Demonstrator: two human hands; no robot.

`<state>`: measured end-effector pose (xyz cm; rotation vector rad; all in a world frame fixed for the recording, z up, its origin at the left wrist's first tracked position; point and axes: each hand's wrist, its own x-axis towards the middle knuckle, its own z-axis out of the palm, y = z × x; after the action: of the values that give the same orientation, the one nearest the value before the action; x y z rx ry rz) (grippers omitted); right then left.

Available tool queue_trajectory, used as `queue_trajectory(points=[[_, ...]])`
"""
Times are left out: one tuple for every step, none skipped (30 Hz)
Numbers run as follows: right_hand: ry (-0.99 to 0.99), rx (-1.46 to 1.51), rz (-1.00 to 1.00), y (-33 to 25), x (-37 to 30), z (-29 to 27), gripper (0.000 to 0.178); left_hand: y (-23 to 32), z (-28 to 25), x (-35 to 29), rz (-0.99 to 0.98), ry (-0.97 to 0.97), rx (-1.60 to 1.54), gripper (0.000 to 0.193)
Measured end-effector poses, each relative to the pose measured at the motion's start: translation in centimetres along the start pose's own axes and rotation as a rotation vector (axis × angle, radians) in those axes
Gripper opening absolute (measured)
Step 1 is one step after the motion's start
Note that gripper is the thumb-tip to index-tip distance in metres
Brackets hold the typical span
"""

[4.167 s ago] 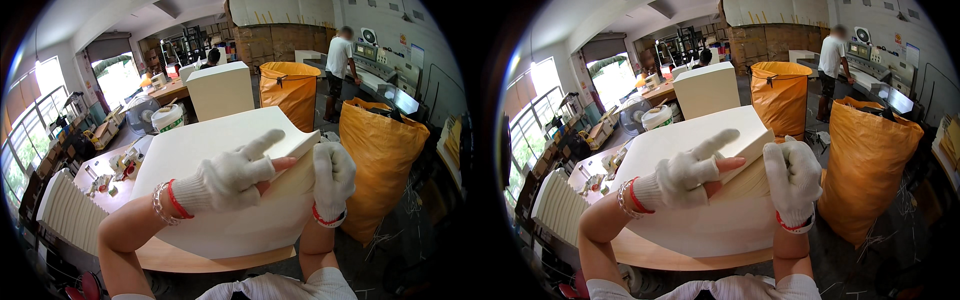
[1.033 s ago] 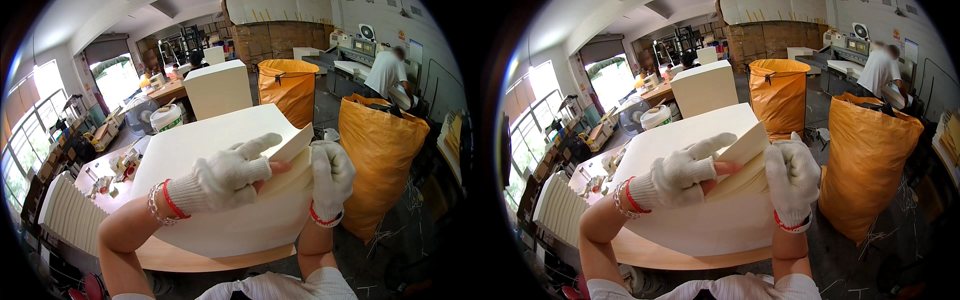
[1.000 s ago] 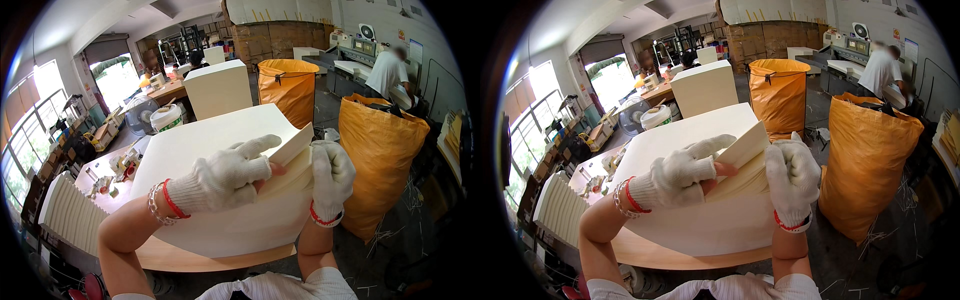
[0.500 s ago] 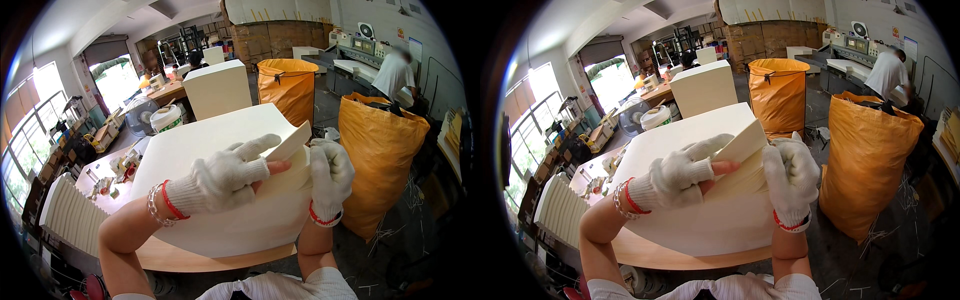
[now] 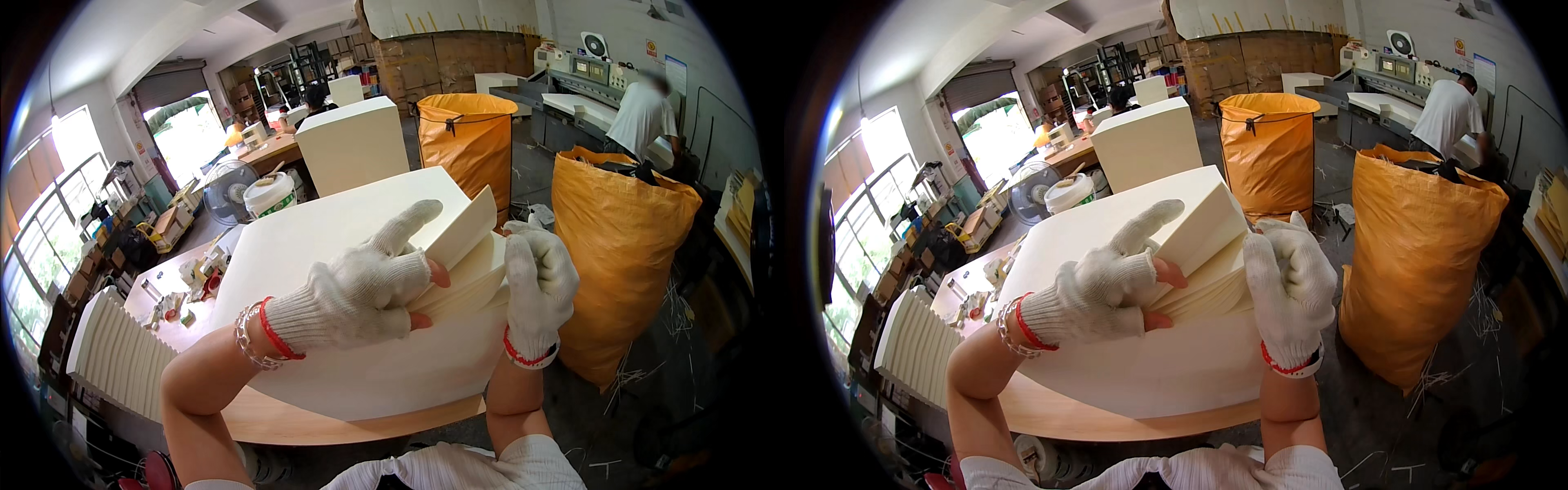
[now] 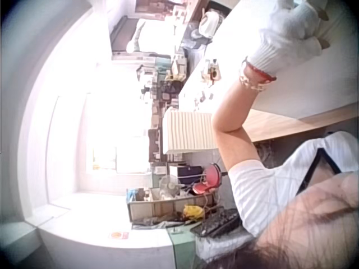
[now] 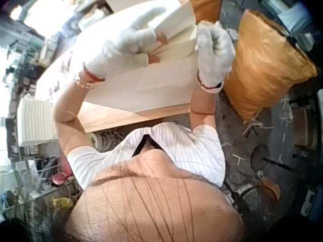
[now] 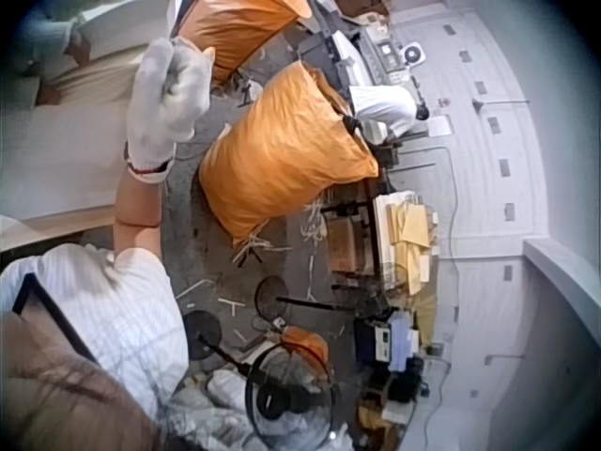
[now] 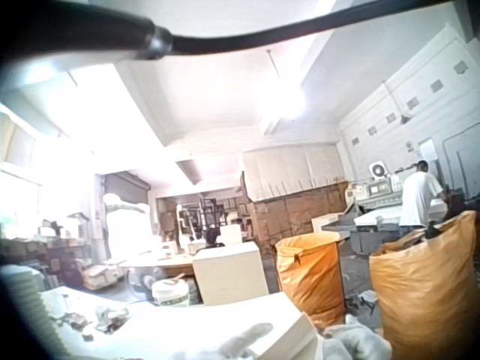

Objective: The person puts on gloves and separates individual sheets of paper from a large stack, transferring them one by one to a new stack on the table.

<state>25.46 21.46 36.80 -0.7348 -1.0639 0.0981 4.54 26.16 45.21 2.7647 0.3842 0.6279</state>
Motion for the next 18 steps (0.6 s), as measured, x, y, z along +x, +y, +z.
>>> queue_trajectory(points=[[0.002,-0.004,-0.008,0.1,0.0,0.0,0.01,0.0,0.0,0.1,0.024,0.008,0.014,0.028],[0.005,-0.008,-0.015,0.1,0.0,0.0,0.01,-0.1,-0.1,0.1,0.048,0.016,0.028,0.027],[0.007,-0.012,-0.021,0.2,0.0,-0.1,0.009,-0.1,-0.1,0.2,0.072,0.023,0.042,0.026],[0.018,-0.027,-0.041,0.3,0.0,-0.1,0.008,0.0,0.0,0.2,0.065,0.034,0.04,0.026],[0.03,-0.042,-0.061,0.5,0.0,-0.2,0.007,0.1,0.0,0.2,0.058,0.045,0.039,0.027],[0.042,-0.057,-0.08,0.6,0.1,-0.3,0.005,0.3,0.2,0.1,0.059,0.07,0.076,0.028],[0.003,-0.149,-0.213,0.3,0.2,-0.4,0.004,0.4,0.3,-0.1,0.053,0.104,0.119,0.03],[-0.035,-0.24,-0.346,-0.3,0.0,-0.8,0.005,0.7,0.7,-0.5,0.056,0.151,0.201,0.032],[-0.072,-0.329,-0.48,-1.0,-0.3,-1.2,0.007,0.9,0.9,-0.6,0.057,0.197,0.285,0.034],[-0.403,-0.432,-0.419,-2.1,-1.3,-1.8,0.02,0.8,1.0,-0.7,0.091,0.219,0.341,0.033],[-0.481,-0.508,-0.421,-2.8,-1.3,-1.1,0.019,0.7,1.2,-0.9,0.115,0.233,0.399,0.034],[-0.56,-0.581,-0.424,-3.7,-1.5,0.0,0.018,0.6,1.4,-1.1,0.137,0.246,0.459,0.034],[-0.645,-0.659,-0.437,-4.4,-1.5,0.8,0.017,0.7,1.7,-1.4,0.15,0.264,0.55,0.035],[-0.65,-0.624,-0.359,-4.7,-1.6,0.9,0.018,0.7,2.1,-1.4,0.16,0.279,0.644,0.035],[-0.648,-0.615,-0.355,-4.7,-1.6,1.0,0.019,0.9,2.3,-1.6,0.167,0.29,0.74,0.036],[-0.642,-0.613,-0.349,-4.8,-1.7,1.0,0.02,1.4,2.0,-1.7,0.15,0.241,0.741,0.034],[-0.638,-0.608,-0.343,-4.8,-1.7,1.1,0.02,1.7,1.9,-1.7,0.081,0.2,0.789,0.032],[-0.615,-0.598,-0.336,-4.6,-1.8,1.4,0.023,1.9,1.8,-1.8,0.009,0.158,0.836,0.03]])
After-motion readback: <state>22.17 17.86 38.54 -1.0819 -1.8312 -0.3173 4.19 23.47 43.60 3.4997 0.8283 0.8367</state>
